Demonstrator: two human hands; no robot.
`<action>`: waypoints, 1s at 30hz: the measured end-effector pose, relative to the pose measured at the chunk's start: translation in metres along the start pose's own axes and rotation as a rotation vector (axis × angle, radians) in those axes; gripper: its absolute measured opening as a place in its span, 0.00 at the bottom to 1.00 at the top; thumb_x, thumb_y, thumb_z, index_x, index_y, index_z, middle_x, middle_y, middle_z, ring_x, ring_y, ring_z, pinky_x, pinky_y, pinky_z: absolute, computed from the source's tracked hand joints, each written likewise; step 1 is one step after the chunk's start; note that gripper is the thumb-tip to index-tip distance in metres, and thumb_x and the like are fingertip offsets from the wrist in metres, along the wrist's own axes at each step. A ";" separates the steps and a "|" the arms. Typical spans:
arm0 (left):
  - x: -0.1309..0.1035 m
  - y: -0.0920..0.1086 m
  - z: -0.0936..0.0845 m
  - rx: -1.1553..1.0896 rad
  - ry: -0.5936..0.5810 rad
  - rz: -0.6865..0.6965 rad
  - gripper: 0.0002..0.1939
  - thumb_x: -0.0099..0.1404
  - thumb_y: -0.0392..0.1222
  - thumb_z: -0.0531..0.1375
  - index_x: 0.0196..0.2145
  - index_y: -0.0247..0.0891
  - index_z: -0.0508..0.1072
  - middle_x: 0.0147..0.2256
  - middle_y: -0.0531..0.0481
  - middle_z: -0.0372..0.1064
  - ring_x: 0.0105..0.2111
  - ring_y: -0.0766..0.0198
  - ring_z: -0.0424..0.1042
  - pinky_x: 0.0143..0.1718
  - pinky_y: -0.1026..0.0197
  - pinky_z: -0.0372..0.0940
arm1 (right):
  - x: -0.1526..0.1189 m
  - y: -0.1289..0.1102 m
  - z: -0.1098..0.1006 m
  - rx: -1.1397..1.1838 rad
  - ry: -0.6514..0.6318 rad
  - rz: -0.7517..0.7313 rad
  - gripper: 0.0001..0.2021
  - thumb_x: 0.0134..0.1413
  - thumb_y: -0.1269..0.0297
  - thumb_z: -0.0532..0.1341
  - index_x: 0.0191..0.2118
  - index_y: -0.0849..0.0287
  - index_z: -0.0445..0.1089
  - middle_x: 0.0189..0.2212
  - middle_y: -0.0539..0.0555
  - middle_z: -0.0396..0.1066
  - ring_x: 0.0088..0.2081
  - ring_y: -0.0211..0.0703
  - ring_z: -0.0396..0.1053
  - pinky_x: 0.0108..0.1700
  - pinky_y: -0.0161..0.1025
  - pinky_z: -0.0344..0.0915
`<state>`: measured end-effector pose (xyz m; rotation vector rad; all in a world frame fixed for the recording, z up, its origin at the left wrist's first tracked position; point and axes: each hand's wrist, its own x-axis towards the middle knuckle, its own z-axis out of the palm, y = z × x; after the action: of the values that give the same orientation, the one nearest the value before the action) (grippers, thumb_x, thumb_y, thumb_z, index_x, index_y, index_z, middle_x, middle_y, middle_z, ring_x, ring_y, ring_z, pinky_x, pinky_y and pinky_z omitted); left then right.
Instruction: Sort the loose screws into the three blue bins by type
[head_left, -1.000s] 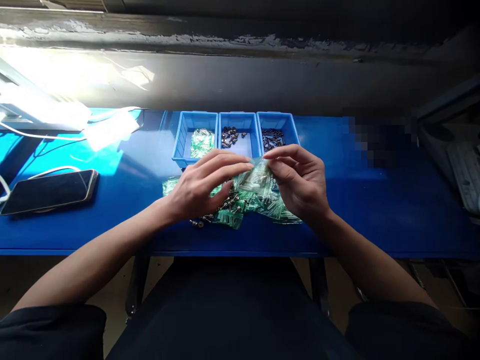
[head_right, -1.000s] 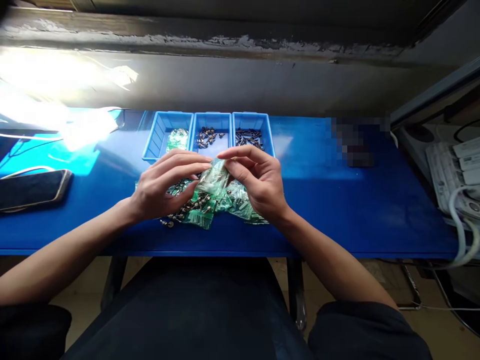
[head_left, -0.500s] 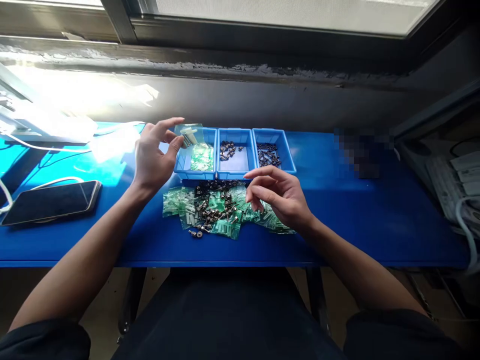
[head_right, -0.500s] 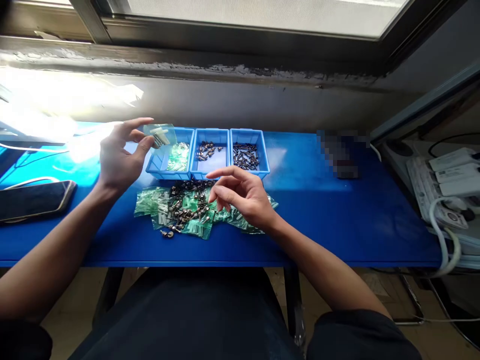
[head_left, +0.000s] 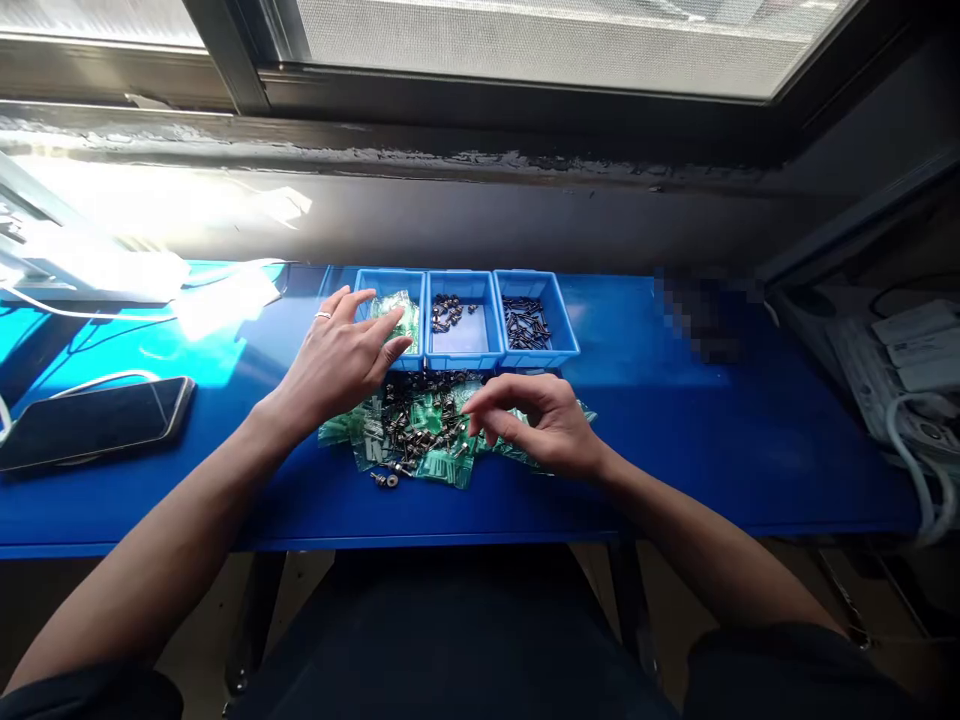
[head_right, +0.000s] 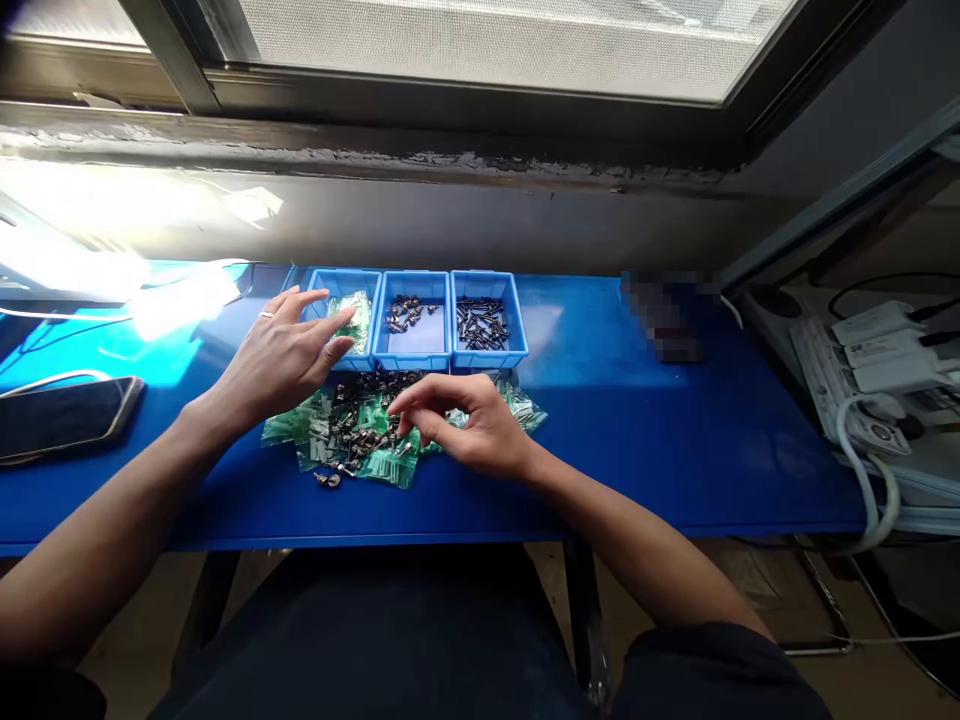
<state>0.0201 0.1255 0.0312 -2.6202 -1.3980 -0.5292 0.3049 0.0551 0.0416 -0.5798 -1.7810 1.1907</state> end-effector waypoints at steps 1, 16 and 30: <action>-0.001 0.001 0.002 -0.002 -0.018 -0.013 0.45 0.83 0.66 0.34 0.68 0.28 0.72 0.59 0.30 0.76 0.73 0.31 0.60 0.74 0.24 0.55 | -0.001 0.000 0.000 -0.035 -0.009 -0.012 0.06 0.71 0.72 0.65 0.46 0.62 0.81 0.32 0.53 0.83 0.31 0.35 0.80 0.31 0.31 0.78; -0.001 0.003 0.004 -0.054 -0.028 0.017 0.44 0.82 0.69 0.34 0.72 0.33 0.66 0.68 0.35 0.69 0.77 0.37 0.53 0.80 0.27 0.44 | -0.008 0.016 0.002 -0.907 -0.375 -0.471 0.10 0.71 0.71 0.64 0.54 0.61 0.79 0.57 0.64 0.80 0.59 0.58 0.72 0.55 0.55 0.76; -0.001 0.020 -0.005 -0.107 0.157 0.219 0.21 0.84 0.50 0.50 0.53 0.40 0.81 0.46 0.44 0.82 0.62 0.44 0.72 0.68 0.35 0.63 | -0.001 0.026 0.020 -0.989 -0.250 -0.623 0.05 0.70 0.76 0.66 0.46 0.64 0.79 0.42 0.59 0.83 0.49 0.51 0.76 0.48 0.48 0.74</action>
<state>0.0349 0.1117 0.0365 -2.7007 -1.0486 -0.7781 0.2858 0.0563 0.0149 -0.3505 -2.4734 -0.1065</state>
